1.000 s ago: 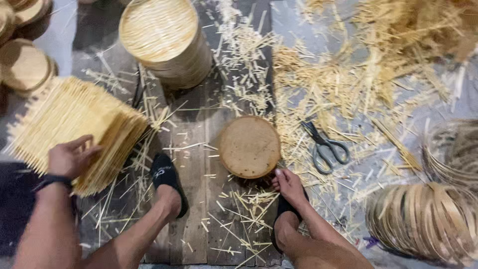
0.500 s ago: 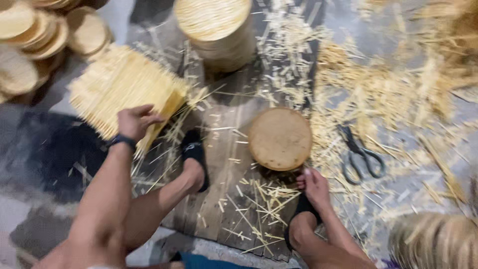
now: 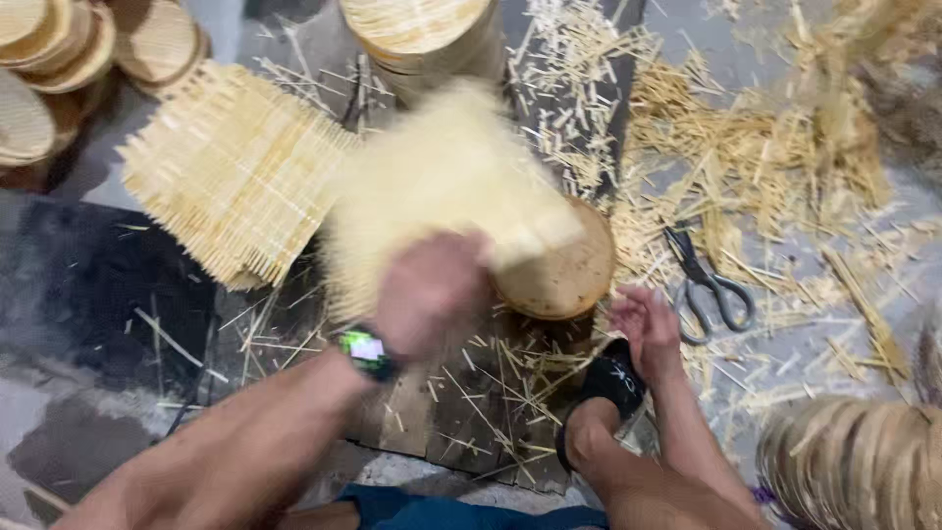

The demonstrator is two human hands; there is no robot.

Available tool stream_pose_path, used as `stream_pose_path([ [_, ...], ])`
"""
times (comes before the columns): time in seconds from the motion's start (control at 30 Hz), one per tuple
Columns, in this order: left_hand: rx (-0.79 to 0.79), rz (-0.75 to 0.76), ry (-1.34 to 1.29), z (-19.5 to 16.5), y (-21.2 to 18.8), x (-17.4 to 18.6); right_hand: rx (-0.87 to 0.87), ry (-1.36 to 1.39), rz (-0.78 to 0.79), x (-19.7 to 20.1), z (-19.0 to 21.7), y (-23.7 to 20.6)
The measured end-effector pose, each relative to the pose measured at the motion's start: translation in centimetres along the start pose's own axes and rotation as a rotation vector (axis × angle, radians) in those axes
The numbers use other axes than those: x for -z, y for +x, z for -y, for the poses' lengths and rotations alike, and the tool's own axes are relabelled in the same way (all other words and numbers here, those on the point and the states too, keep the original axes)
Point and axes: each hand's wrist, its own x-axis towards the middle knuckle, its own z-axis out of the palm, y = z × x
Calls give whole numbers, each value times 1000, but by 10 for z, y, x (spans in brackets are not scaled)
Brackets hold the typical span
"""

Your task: The person sits on the floor and weaves thin bamboo strips over a round bamboo frame, pressing the strips into place by hand. They use scissors to trim the excess strip ends and set the finished woven piece aside.

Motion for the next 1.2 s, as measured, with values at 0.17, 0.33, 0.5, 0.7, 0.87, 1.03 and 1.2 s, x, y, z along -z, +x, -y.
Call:
stream_pose_path([
  [0.17, -198, 426, -200, -59, -33, -123, -88, -165, -22, -11, 19, 26],
  [0.33, 282, 188, -360, -14, -49, -172, 40, -417, -101, -19, 5, 48],
  [0.5, 1166, 156, -720, 88, -37, -213, 116, -515, -134, -20, 8, 64],
  [0.7, 1328, 276, -1116, 101, -56, -224, 167, -642, -210, -14, 11, 70],
  [0.87, 1439, 355, -1138, 87, -59, -219, 427, -711, -256, 14, 8, 67],
  [1.03, 1471, 280, -952, 77, -64, -213, 490, -705, -597, 136, 77, 38],
  [1.2, 1450, 96, -1034, 107, -83, -196, 319, -1193, -1022, 300, 188, -50],
])
